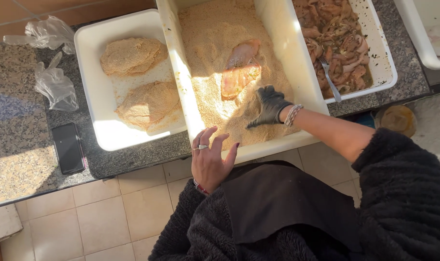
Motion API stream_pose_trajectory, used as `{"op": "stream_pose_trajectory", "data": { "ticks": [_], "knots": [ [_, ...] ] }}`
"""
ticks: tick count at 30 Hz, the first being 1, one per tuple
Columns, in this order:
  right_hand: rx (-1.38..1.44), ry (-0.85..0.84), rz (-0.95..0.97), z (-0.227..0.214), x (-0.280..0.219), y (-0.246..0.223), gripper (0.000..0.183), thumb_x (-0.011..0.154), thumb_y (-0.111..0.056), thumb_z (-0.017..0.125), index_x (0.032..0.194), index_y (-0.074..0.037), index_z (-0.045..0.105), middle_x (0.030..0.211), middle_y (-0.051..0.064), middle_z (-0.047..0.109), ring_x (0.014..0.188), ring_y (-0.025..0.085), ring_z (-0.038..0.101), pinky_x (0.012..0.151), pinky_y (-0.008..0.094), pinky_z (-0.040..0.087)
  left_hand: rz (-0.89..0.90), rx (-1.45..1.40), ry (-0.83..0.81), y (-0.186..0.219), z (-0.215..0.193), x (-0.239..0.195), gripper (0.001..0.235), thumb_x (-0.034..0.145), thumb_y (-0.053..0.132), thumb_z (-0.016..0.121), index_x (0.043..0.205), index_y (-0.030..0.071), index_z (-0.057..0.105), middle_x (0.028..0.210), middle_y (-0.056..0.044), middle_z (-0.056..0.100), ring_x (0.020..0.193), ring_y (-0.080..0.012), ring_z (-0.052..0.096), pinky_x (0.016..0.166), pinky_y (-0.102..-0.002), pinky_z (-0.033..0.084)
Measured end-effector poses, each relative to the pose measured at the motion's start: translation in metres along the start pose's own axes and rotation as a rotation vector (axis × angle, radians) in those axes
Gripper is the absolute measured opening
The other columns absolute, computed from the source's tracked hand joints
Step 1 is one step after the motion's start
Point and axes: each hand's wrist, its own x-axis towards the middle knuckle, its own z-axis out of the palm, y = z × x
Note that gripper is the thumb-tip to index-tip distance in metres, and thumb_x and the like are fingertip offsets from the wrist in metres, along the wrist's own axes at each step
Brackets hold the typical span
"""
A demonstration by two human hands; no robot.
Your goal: Breading marinated chicken fillets by coating them in breadcrumbs and transferring them to a storage bin.
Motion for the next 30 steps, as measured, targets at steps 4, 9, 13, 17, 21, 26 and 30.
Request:
{"op": "stream_pose_trajectory", "data": {
  "ticks": [4, 9, 13, 17, 21, 26, 30],
  "knots": [
    [0.029, -0.114, 0.064, 0.021, -0.002, -0.039, 0.118, 0.053, -0.062, 0.097, 0.139, 0.001, 0.046, 0.128, 0.027, 0.053, 0.124, 0.038, 0.051, 0.103, 0.046, 0.043, 0.025, -0.029, -0.024, -0.003, 0.0, 0.001, 0.034, 0.088, 0.035, 0.082, 0.112, 0.013, 0.069, 0.129, -0.01, 0.055, 0.129, -0.0327, 0.051, 0.109, -0.044, 0.044],
    [0.189, -0.129, -0.06, 0.033, 0.057, 0.017, 0.083, 0.059, -0.042, 0.089, 0.129, -0.005, 0.064, 0.117, 0.023, 0.068, 0.118, 0.035, 0.064, 0.103, 0.042, 0.05, 0.047, -0.019, 0.01, -0.01, 0.001, -0.001, 0.035, 0.088, 0.035, 0.081, 0.113, 0.014, 0.069, 0.129, -0.01, 0.056, 0.128, -0.0322, 0.052, 0.11, -0.043, 0.043],
    [0.374, -0.227, 0.196, -0.048, 0.085, -0.004, 0.065, 0.076, -0.028, 0.078, 0.138, -0.015, 0.063, 0.128, 0.018, 0.073, 0.111, 0.029, 0.071, 0.097, 0.04, 0.058, 0.072, -0.032, -0.034, -0.012, 0.002, -0.005, 0.035, 0.088, 0.035, 0.081, 0.113, 0.013, 0.068, 0.13, -0.011, 0.056, 0.129, -0.0318, 0.052, 0.11, -0.043, 0.043],
    [0.761, -0.208, 0.221, -0.022, 0.2, 0.063, 0.055, 0.088, -0.017, 0.066, 0.14, -0.005, 0.054, 0.141, 0.013, 0.059, 0.108, 0.026, 0.063, 0.089, 0.037, 0.057, 0.064, -0.063, -0.051, -0.014, 0.003, -0.005, 0.036, 0.087, 0.035, 0.081, 0.113, 0.013, 0.068, 0.131, -0.011, 0.057, 0.129, -0.0324, 0.052, 0.112, -0.043, 0.044],
    [1.044, -0.251, 0.184, -0.017, 0.214, 0.086, 0.055, 0.089, -0.021, 0.061, 0.14, 0.0, 0.049, 0.139, 0.018, 0.056, 0.114, 0.027, 0.057, 0.091, 0.037, 0.05, 0.07, -0.017, -0.061, -0.013, 0.003, -0.008, 0.037, 0.086, 0.036, 0.082, 0.112, 0.013, 0.069, 0.129, -0.01, 0.057, 0.127, -0.0329, 0.052, 0.109, -0.044, 0.044],
    [-0.041, -0.252, -0.012, -0.075, 0.152, 0.023, 0.066, 0.098, -0.054, 0.058, 0.147, -0.011, 0.048, 0.152, 0.012, 0.049, 0.141, 0.028, 0.042, 0.117, 0.043, 0.032, 0.029, -0.001, -0.052, -0.015, 0.005, -0.005, 0.035, 0.085, 0.038, 0.082, 0.11, 0.016, 0.069, 0.127, -0.008, 0.056, 0.126, -0.0313, 0.053, 0.108, -0.044, 0.045],
    [-0.196, -0.233, -0.376, -0.052, 0.159, 0.02, 0.047, 0.102, -0.039, 0.046, 0.143, -0.02, 0.059, 0.15, 0.003, 0.058, 0.137, 0.023, 0.053, 0.117, 0.04, 0.04, 0.004, -0.024, -0.053, -0.015, 0.005, -0.003, 0.034, 0.088, 0.037, 0.082, 0.111, 0.015, 0.069, 0.13, -0.007, 0.056, 0.128, -0.0286, 0.054, 0.111, -0.041, 0.047]
  ]
}}
